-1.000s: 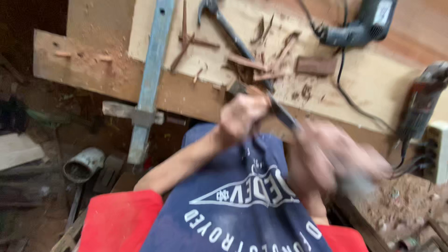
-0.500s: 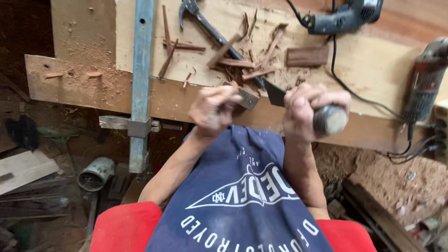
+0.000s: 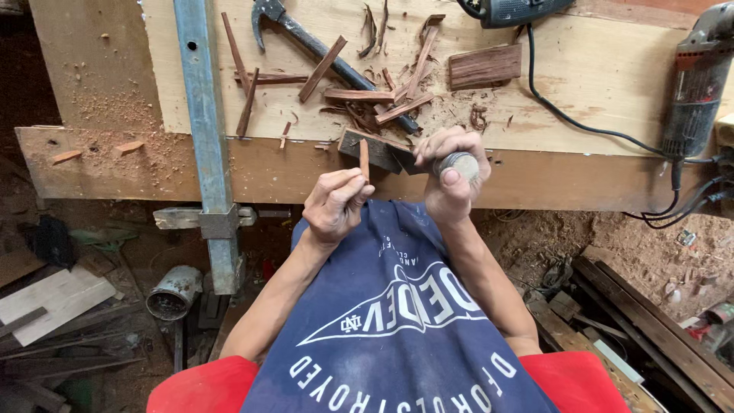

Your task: The person carves a small piece of wood using a chisel, holding it in their left hand and striking it with a hammer. They then use the hammer to drive nails into a larger wooden board clamped to the workbench.

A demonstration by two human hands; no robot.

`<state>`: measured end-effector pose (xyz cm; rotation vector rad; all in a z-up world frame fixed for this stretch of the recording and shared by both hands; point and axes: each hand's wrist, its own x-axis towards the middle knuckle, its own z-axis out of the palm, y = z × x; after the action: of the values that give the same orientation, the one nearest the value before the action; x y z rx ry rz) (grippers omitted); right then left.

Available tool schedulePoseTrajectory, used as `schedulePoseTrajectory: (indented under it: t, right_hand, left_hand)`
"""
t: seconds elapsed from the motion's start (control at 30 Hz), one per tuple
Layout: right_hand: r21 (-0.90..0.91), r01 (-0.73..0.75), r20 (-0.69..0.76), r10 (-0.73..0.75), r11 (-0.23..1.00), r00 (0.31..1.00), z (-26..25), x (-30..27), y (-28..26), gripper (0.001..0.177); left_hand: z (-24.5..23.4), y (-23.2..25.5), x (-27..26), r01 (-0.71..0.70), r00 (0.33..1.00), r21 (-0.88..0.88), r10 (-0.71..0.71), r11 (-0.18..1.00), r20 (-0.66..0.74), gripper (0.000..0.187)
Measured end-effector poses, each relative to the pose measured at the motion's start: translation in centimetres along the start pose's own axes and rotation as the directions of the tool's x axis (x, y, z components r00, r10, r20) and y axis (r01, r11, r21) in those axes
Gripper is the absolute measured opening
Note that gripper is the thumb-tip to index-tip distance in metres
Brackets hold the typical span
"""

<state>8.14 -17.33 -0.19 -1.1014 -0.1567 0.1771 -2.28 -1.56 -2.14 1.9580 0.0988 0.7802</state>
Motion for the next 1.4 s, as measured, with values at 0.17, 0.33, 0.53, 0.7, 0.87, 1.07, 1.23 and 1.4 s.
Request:
schedulePoseTrajectory:
  t: [0.17,0.33,0.53,0.7,0.87,1.07,1.23,1.4]
  right_hand:
    - [-0.001,-0.108,-0.027,0.108,0.994,0.994,0.6,0.2,-2.0,0.049]
    - [0.007,-0.088,0.038,0.088,0.996,0.995,0.8,0.3,-2.2,0.037]
    - [0.02,-0.037,0.093,0.035,0.999,0.995,2.3,0.7,-4.2,0.036]
    - [-0.066,-0.036,0.2,0.049,0.997,0.979,3.9,0.5,-6.5,0.035]
    - [-0.004,-0.028,0.26,0.028,1.0,0.965,5.6,1.4,-7.4,0.03]
    - [-0.174,0.123,0.22,-0.083,0.977,0.972,6.7,0.7,-11.1,0.031]
    - [-0.697,0.3,0.31,-0.104,0.652,0.945,7.0,1.3,-9.3,0.047]
    - [0.266,0.114,0.172,-0.163,0.957,0.971,3.6,2.5,-12.0,0.042]
  left_hand:
    - [0.2,0.7,0.5,-0.023,0.999,0.017,0.022,1.0,0.039,0.025]
    - [-0.1,1.3,1.1,-0.131,0.99,0.073,0.126,0.989,0.07,0.023]
    - [0.0,1.7,1.7,-0.178,0.983,0.068,0.174,0.982,0.064,0.022]
    - [0.3,2.0,1.8,-0.155,0.986,0.051,0.151,0.987,0.073,0.022]
    - [0.6,2.4,1.7,-0.111,0.992,0.027,0.11,0.993,0.062,0.025]
    - [1.0,2.8,0.6,-0.029,0.998,0.057,0.026,0.998,0.052,0.024]
    - [1.9,2.4,1.5,-0.057,0.998,0.057,0.056,0.997,0.02,0.025]
    - [1.6,2.5,0.1,0.01,1.0,0.049,-0.01,0.999,0.015,0.026]
